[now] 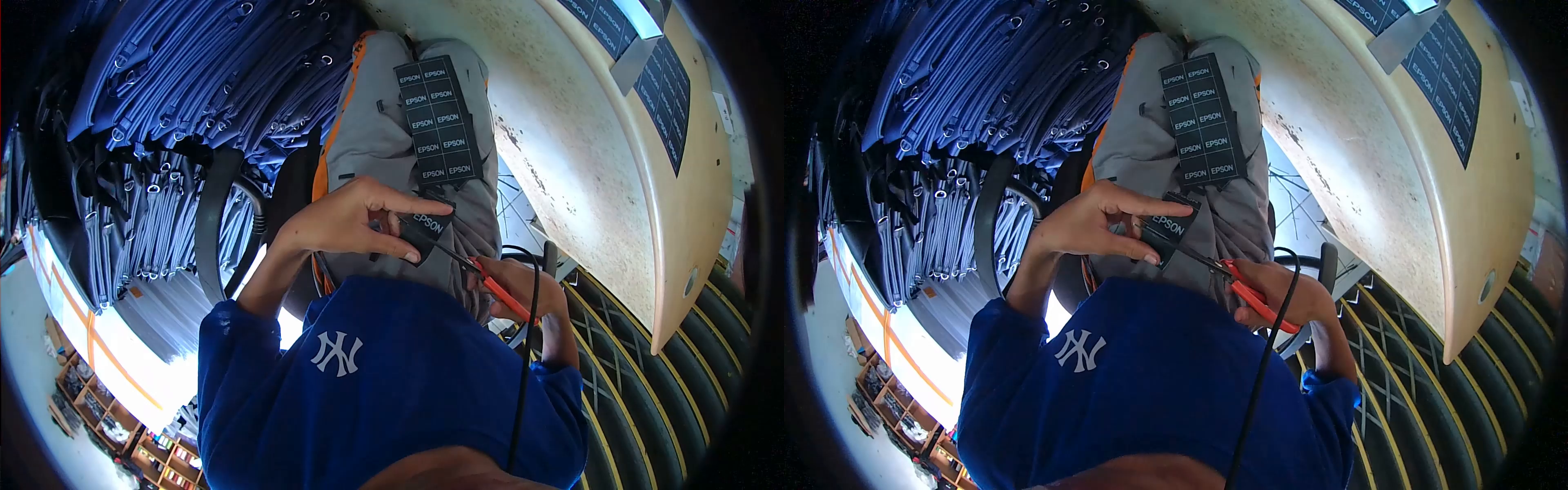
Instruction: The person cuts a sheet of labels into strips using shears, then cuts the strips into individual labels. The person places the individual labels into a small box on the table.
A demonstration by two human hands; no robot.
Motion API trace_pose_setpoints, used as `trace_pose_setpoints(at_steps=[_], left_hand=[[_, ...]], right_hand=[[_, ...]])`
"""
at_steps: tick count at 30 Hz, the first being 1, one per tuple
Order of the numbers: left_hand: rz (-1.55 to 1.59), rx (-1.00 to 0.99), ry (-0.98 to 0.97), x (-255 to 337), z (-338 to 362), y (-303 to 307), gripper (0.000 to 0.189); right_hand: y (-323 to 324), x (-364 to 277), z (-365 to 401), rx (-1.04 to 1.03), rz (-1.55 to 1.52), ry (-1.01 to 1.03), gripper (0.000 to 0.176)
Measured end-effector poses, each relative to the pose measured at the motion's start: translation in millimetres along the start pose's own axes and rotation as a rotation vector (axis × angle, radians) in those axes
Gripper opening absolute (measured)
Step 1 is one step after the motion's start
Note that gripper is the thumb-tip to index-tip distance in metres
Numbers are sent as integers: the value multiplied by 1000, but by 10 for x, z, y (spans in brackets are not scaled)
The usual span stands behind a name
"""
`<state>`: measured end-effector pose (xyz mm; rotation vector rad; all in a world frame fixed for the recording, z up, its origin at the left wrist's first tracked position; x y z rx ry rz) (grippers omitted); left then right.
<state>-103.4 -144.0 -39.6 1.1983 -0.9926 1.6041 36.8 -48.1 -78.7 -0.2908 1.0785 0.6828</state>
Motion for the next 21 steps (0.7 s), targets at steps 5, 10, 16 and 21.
trace_pose_setpoints(at_steps=[5,10,16,21], left_hand=[[27,-13,3,0,-27,-15,55],[26,-19,28,-26,-30,-20,56],[29,-23,23,-54,-28,-22,59],[-5,-45,38,-73,-18,-27,57]], right_hand=[[56,-155,-45,21,-56,53,82],[65,-137,-38,-26,-109,0,63],[130,-33,17,40,140,-170,42],[127,-52,1,-20,108,-169,43]])
Point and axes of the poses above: each hand's wrist, its own z-axis away from the middle knuckle, its own y-axis out of the back of the hand, x = y × z, the point moved 10 cm from there along -z, towards the middle knuckle, and after that the axes turned 4 degrees about x, right-handed, at the moved point
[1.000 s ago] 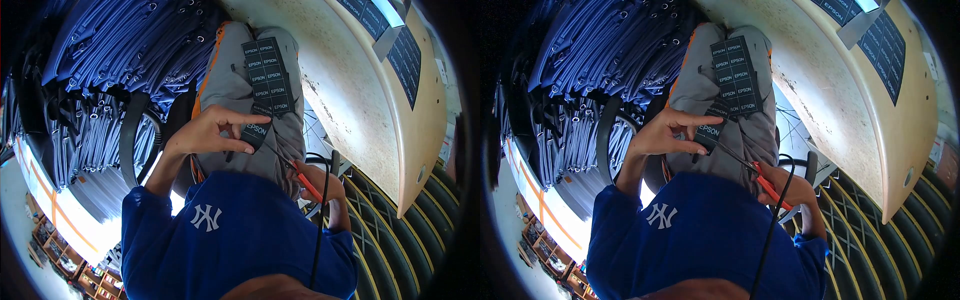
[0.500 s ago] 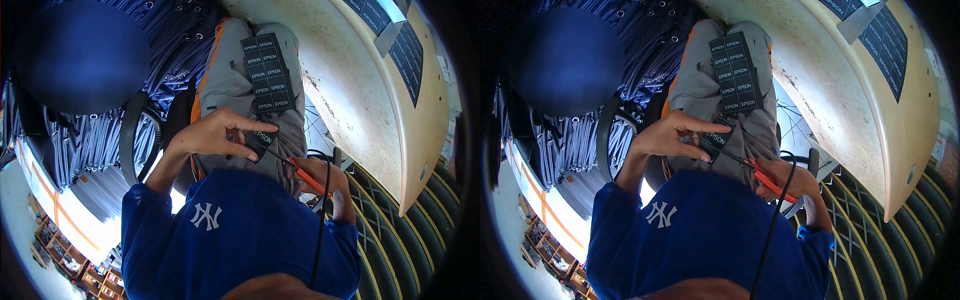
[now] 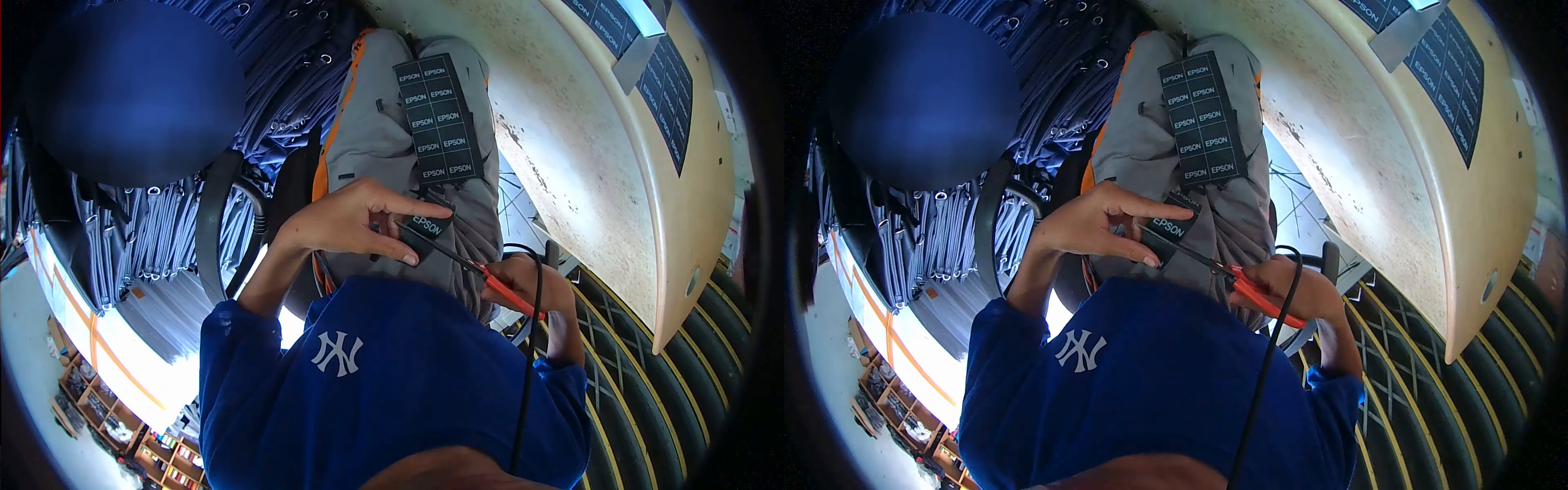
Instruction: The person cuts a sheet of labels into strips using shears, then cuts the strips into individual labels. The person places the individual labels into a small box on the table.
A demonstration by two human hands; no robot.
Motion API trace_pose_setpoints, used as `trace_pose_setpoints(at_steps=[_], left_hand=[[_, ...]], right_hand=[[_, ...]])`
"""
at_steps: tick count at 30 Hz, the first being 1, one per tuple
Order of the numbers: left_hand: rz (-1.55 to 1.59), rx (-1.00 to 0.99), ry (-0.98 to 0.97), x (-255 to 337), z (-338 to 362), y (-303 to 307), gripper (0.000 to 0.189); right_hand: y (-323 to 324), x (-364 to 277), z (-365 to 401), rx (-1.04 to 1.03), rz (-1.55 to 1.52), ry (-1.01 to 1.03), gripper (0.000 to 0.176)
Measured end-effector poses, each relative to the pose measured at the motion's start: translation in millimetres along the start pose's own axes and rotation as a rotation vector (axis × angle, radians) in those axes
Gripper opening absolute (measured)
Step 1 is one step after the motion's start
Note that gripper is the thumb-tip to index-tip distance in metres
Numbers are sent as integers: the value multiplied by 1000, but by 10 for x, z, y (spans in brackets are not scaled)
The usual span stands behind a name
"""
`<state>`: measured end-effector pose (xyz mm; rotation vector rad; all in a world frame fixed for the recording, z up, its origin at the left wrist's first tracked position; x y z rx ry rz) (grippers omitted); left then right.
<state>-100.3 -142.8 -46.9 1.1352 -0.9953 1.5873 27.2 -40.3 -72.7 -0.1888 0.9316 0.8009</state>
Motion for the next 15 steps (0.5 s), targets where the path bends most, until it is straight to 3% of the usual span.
trace_pose_setpoints(at_steps=[5,8,10,14,15], left_hand=[[-15,48,3,60,19,126,62],[-157,180,25,367,63,428,62],[-246,169,-109,816,9,464,62],[-231,514,-687,1886,-109,661,62],[-313,590,-721,2165,-179,640,64]], right_hand=[[-53,87,6,-5,0,7,42],[54,15,57,178,-70,96,41],[-49,142,48,199,-213,73,44],[-121,68,-15,290,-237,179,50],[-181,85,-38,307,-265,211,51]])
Point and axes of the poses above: each hand's wrist, its own z-axis away from the middle knuckle, its own y-axis out of the back of the hand, x = y × z, the point moved 10 cm from there along -z, towards the middle knuckle, and after that the axes turned 4 degrees about x, right-handed, at the moved point
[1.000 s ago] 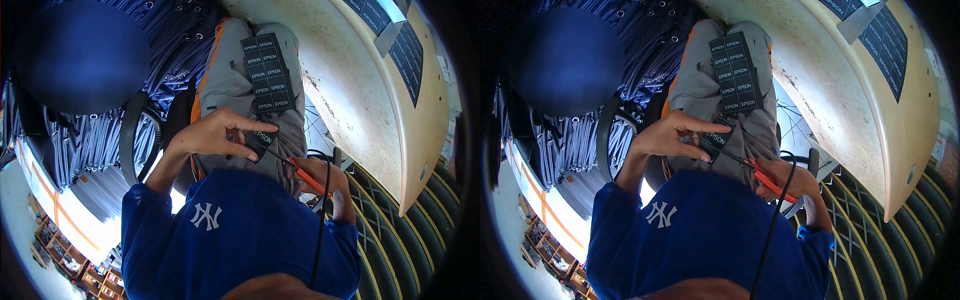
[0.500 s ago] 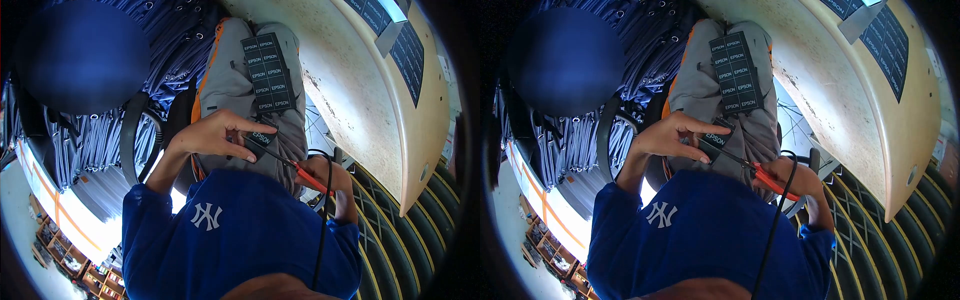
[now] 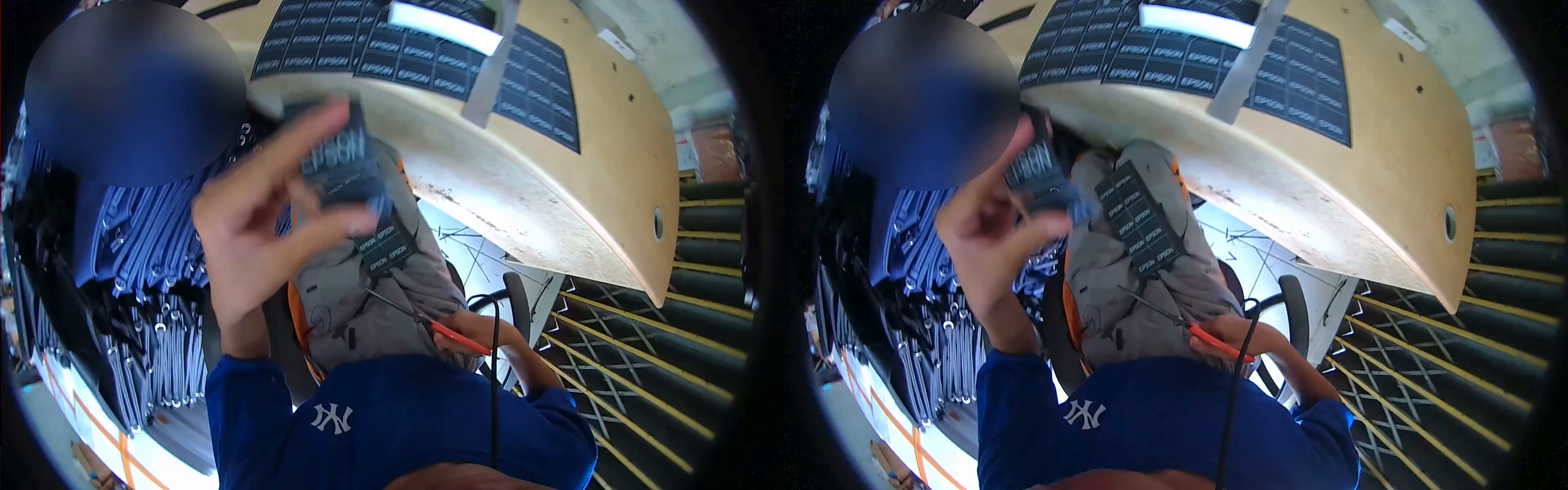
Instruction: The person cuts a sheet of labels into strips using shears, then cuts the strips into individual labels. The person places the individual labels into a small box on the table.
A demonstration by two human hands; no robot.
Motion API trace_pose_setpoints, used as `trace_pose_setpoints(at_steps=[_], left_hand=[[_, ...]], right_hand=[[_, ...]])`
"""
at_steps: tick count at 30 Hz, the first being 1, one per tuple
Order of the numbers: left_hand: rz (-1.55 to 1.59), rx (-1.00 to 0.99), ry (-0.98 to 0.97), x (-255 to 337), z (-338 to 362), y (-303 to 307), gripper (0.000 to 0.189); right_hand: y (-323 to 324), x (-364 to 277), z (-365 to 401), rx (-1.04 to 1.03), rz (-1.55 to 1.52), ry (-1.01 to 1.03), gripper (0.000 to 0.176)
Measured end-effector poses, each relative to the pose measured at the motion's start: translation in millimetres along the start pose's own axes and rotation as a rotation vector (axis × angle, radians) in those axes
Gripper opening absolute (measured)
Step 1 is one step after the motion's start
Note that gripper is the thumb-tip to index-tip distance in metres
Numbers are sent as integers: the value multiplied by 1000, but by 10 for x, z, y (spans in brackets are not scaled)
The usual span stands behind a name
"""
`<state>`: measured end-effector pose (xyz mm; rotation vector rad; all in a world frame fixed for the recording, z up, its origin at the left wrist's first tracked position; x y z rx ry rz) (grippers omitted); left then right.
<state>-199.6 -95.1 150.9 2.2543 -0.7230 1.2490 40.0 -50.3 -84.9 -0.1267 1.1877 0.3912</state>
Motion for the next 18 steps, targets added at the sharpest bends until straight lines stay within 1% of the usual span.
trace_pose_setpoints(at_steps=[1,2,3,5,6,7,9,11,12,13,14,15,16,17,18], left_hand=[[-92,55,-47,145,-226,-42,66],[-153,77,-234,295,-430,-132,65],[-211,103,-420,414,-642,-243,65],[-235,136,-422,409,-1171,-536,24],[-170,73,-369,320,-1391,-712,24],[-108,12,-317,182,-1621,-852,25],[-581,15,-527,-543,-2134,-1155,63],[-541,-127,-540,-644,-2230,-1376,65],[-582,-109,-601,-604,-2225,-1372,70],[-630,-90,-580,-646,-2244,-1353,69],[-617,-72,-547,-696,-2264,-1299,68],[-605,-61,-510,-625,-2208,-1222,67],[-542,-15,-591,-474,-2105,-1118,50],[-551,-23,-592,-422,-2009,-1034,50],[-339,-20,-458,-364,-1916,-851,42]], right_hand=[[-23,-14,-14,9,-33,31,53],[-13,-108,-3,-7,-59,-36,54],[5,-185,2,12,-51,-28,54],[-24,-250,27,8,-197,-66,51],[-36,-253,46,22,-212,-106,47],[-55,-236,57,31,-197,-98,47],[-79,-127,36,86,-181,-37,45],[-110,-68,50,107,-171,25,42],[-82,-80,71,151,-242,26,40],[-37,-95,94,192,-316,27,38],[-4,-142,111,200,-331,41,35],[-12,-126,109,202,-332,52,35],[21,-57,121,271,-348,33,41],[60,-1,121,336,-366,12,46],[154,-57,130,437,-306,45,49]])
Point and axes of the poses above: each hand's wrist, its own z-axis away from the middle knuckle, its own y-axis out of the back of the hand, x = y × z, the point moved 10 cm from there along -z, towards the middle knuckle, and after that the axes turned 4 degrees about x, right-handed, at the moved point
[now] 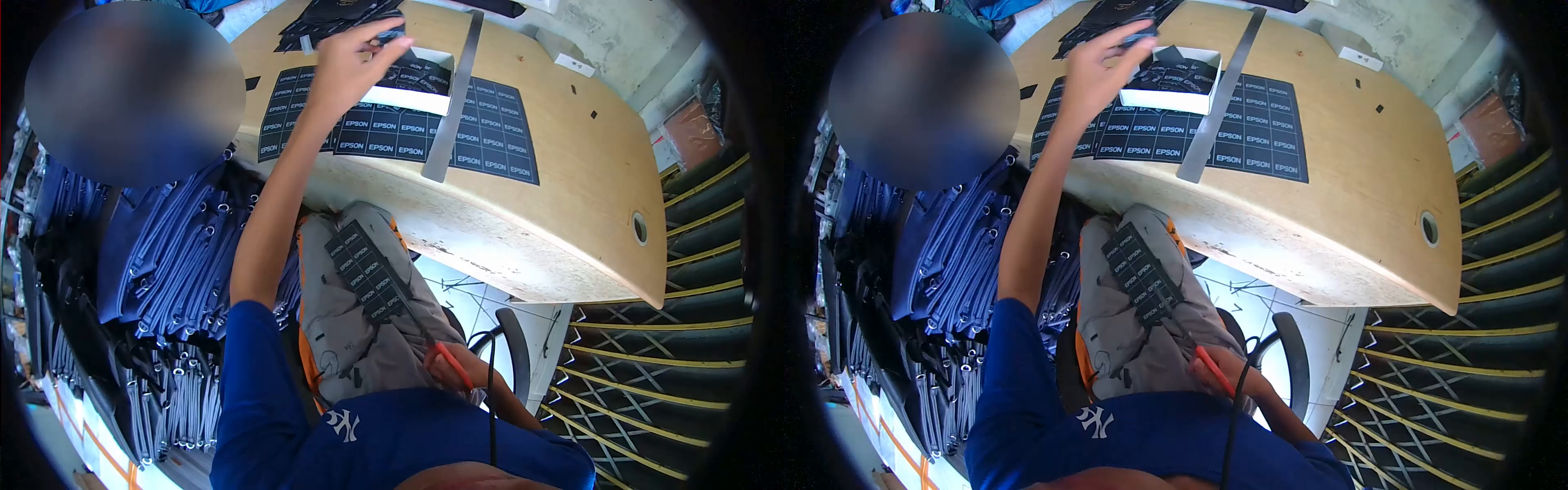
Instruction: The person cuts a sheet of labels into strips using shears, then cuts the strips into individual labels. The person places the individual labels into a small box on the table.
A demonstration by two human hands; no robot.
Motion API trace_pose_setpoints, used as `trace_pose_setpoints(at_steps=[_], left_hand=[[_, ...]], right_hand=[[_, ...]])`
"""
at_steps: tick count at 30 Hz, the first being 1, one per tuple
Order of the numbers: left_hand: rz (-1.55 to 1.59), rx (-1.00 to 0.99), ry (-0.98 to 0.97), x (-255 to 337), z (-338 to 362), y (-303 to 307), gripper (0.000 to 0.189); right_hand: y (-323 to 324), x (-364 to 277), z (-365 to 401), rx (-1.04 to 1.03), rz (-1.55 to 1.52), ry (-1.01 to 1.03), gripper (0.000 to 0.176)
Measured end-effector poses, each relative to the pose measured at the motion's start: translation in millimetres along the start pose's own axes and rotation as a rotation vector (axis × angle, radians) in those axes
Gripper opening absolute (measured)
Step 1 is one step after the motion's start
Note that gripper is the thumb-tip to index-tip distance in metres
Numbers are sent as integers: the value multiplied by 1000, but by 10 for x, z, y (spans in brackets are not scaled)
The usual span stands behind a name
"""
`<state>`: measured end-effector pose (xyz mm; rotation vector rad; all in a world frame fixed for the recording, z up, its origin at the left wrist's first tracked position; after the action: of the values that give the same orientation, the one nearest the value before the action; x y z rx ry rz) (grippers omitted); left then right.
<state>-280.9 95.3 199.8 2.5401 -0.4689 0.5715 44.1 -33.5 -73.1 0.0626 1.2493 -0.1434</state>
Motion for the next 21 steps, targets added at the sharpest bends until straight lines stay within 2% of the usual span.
trace_pose_setpoints(at_steps=[1,3,4,5,6,7,8,9,11,13,14,15,16,17,20,21], left_hand=[[205,32,143,-1,135,163,34],[264,95,104,215,435,478,23],[335,72,218,310,669,558,22],[405,52,337,414,931,629,21],[407,-10,357,509,1182,657,22],[410,-73,380,580,1456,666,23],[429,-65,456,646,1711,691,25],[450,-58,531,718,1966,687,27],[468,-83,703,787,2546,642,33],[554,-100,869,877,3079,551,37],[555,-108,888,984,3235,525,37],[568,-61,995,1026,3433,515,38],[579,-9,1102,1035,3594,525,39],[580,-4,1120,1072,3645,542,39],[534,-59,1215,1146,3835,564,37],[513,-120,1086,1156,3759,578,38]], right_hand=[[-31,-8,-52,-11,-10,0,49],[108,-278,-188,157,-3,233,56],[63,-220,-281,113,-119,153,64],[61,-319,-361,143,-278,191,61],[50,-408,-458,175,-440,223,59],[33,-562,-576,150,-467,359,60],[73,-703,-655,219,-468,474,57],[59,-885,-701,243,-499,435,53],[39,-1039,-848,265,-570,494,44],[-8,-1030,-993,238,-765,454,37],[-2,-1006,-991,286,-713,372,31],[6,-1000,-955,330,-656,288,27],[42,-978,-900,469,-757,261,21],[20,-953,-895,468,-757,241,21],[-16,-940,-929,459,-459,177,19],[-30,-920,-923,453,-454,169,19]])
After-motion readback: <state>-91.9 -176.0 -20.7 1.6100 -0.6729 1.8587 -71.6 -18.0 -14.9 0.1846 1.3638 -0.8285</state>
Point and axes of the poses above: each hand's wrist, its own z-axis away from the middle knuckle, its own y-axis out of the back of the hand, x = y × z, the point moved 10 cm from there along -z, towards the middle knuckle, and after that the axes turned 4 degrees about x, right-handed, at the moved point
